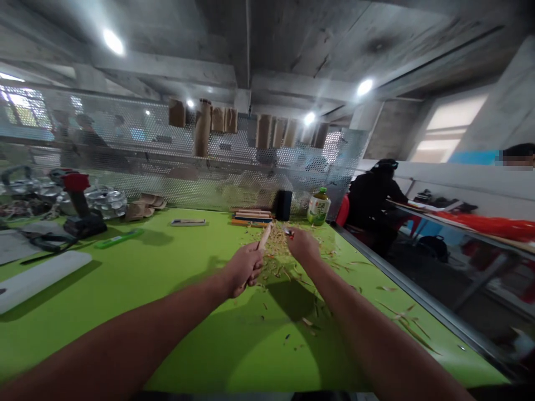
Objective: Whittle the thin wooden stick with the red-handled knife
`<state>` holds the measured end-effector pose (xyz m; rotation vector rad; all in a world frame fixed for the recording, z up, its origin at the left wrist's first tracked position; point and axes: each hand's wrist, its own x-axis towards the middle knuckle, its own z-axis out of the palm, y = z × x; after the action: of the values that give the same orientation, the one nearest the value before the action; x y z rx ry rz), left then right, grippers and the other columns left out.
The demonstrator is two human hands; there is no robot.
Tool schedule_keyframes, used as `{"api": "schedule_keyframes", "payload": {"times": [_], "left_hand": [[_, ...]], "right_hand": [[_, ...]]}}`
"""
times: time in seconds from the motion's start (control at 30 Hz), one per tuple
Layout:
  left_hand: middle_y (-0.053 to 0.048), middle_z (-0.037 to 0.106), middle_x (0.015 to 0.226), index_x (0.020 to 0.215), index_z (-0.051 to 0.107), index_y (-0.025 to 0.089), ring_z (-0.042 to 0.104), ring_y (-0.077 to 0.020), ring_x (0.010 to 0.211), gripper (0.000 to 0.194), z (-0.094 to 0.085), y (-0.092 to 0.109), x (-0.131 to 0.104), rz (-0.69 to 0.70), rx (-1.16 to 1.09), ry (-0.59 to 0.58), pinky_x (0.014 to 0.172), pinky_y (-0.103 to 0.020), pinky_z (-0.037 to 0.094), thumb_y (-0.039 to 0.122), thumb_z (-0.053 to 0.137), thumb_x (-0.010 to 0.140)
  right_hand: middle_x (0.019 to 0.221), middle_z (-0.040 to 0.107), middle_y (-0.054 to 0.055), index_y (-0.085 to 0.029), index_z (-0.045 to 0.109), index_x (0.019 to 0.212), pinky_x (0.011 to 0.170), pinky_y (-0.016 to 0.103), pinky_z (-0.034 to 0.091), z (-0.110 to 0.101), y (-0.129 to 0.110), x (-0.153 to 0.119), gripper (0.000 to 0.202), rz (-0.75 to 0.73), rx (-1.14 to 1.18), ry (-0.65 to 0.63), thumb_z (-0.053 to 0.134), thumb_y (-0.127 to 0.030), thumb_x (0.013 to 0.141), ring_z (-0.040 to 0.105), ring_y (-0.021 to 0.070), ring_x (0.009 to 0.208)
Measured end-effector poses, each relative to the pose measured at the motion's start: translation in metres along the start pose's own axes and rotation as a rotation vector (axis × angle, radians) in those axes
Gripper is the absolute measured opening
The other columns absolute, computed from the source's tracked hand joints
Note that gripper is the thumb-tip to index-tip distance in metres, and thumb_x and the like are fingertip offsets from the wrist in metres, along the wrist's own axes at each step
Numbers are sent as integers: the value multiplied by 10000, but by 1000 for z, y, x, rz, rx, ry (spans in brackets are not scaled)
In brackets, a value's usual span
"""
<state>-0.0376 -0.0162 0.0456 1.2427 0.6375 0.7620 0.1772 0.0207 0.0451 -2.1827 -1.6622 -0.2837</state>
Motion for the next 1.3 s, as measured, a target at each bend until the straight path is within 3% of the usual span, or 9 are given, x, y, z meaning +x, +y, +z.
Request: {"api": "schedule_keyframes", "payload": {"times": [0.2,0.3,0.63,0.77,0.87,0.93,1.03,1.17,1.3], "left_hand": [[99,355,565,1012,481,195,236,-49,363,145,0,6,-2,-3,43,34,335,-173,198,272,436,897],[102,342,553,984,476,197,225,-48,361,113,4,8,-4,-12,66,47,341,-172,191,251,437,893],[91,354,587,1169,477,188,240,-48,389,269,6,6,-1,-34,64,22,356,-176,194,261,428,915],[91,347,579,1169,485,163,235,-45,385,270,11,6,-7,-62,80,42,349,-174,184,231,413,917],[81,399,594,1217,478,176,285,-45,389,323,18,5,-18,-82,117,-75,353,-169,228,296,459,918],[83,408,600,1227,477,187,295,-43,390,349,22,4,-21,-53,91,-177,355,-167,248,340,483,913],[91,385,594,1189,479,186,282,-40,385,312,20,3,-17,3,16,-182,350,-159,247,329,475,912],[101,366,585,1093,481,183,250,-32,368,229,8,3,-5,39,-46,-102,340,-150,226,281,475,886],[104,355,573,1031,479,188,250,-36,355,175,1,5,-3,41,-16,-17,334,-152,222,271,455,878]], "right_hand": [[856,715,77,-222,690,931,640,243,373,1,-40,-26,285,-237,-68,-50,413,-266,884,642,183,773],[859,712,74,-231,682,922,639,244,369,-2,-42,-29,284,-253,-86,-51,400,-248,891,641,181,770],[932,710,99,-212,685,995,729,252,403,-1,-34,-18,327,-183,-89,-42,372,-251,912,639,190,856],[960,707,99,-222,693,1009,742,261,418,6,-21,-4,334,-99,-20,-45,379,-280,912,643,202,901],[970,705,120,-201,702,1013,676,271,435,6,6,12,327,149,28,-121,410,-287,893,657,224,867],[963,703,160,-147,706,994,650,276,433,3,26,20,331,220,17,-128,418,-268,886,660,240,848],[952,702,167,-133,704,1010,646,265,420,-2,39,22,365,225,25,-93,391,-288,906,654,231,848],[935,706,108,-195,696,1068,657,238,395,-4,11,6,358,89,63,5,403,-325,908,641,196,846],[925,707,74,-245,688,1080,675,233,385,-7,-25,-15,322,-66,20,-1,435,-294,888,635,188,842]]}}
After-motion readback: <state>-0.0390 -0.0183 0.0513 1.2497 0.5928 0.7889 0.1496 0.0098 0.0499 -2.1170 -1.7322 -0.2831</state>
